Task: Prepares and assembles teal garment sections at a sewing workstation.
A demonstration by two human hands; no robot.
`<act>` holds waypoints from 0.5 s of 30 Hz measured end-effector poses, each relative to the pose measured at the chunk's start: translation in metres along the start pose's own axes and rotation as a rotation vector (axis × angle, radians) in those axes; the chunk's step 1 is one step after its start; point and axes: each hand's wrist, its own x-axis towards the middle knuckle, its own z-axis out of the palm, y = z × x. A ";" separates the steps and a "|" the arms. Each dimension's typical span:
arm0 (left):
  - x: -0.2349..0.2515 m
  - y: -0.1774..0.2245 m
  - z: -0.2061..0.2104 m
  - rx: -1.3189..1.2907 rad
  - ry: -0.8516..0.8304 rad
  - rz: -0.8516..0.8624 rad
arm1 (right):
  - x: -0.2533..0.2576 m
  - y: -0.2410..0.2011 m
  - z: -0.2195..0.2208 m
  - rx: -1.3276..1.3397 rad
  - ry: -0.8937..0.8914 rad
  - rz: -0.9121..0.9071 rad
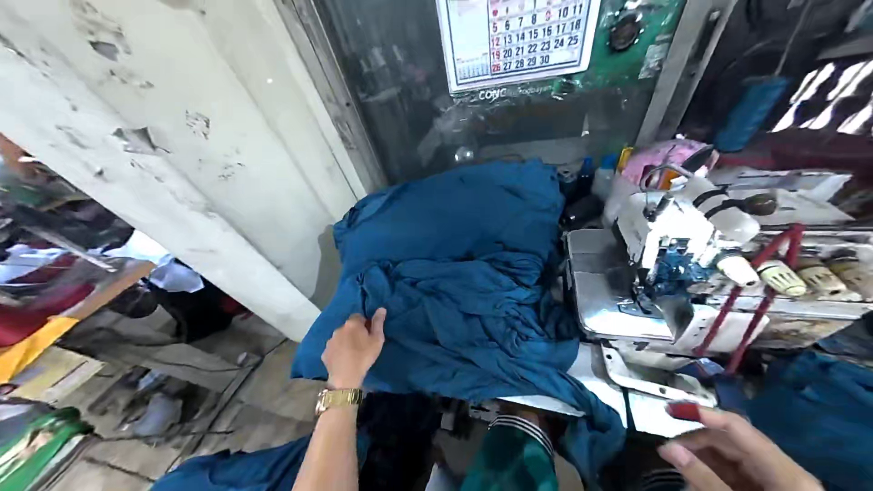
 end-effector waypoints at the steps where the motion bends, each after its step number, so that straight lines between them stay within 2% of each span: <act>1: 0.005 0.004 0.001 -0.038 -0.026 0.020 | 0.006 -0.006 0.005 0.002 -0.020 0.000; 3: 0.009 0.011 0.003 -0.372 -0.012 0.049 | 0.012 -0.018 0.013 0.012 -0.074 -0.019; 6: 0.003 0.041 -0.016 -1.254 -0.005 -0.096 | 0.018 -0.026 0.020 0.035 -0.163 -0.080; 7: -0.008 0.052 -0.032 -1.451 -0.038 -0.069 | 0.020 -0.026 0.020 0.028 -0.183 -0.095; 8: -0.024 0.057 -0.052 -1.527 -0.115 0.057 | 0.020 -0.026 0.018 0.011 -0.197 -0.107; 9: -0.042 0.051 -0.072 -1.477 -0.226 0.284 | 0.019 -0.026 0.015 -0.007 -0.202 -0.110; 11: -0.055 0.010 -0.093 -1.175 -0.421 0.748 | 0.013 -0.021 0.007 -0.023 -0.198 -0.079; 12: -0.053 -0.011 -0.087 -1.062 -0.407 0.813 | 0.009 -0.015 0.003 -0.025 -0.196 -0.054; 13: -0.048 -0.028 -0.073 -0.961 -0.298 0.741 | 0.009 -0.009 0.002 -0.030 -0.196 -0.029; 15: -0.040 -0.045 -0.032 -0.808 -0.027 0.465 | 0.013 0.002 0.007 -0.056 -0.241 -0.018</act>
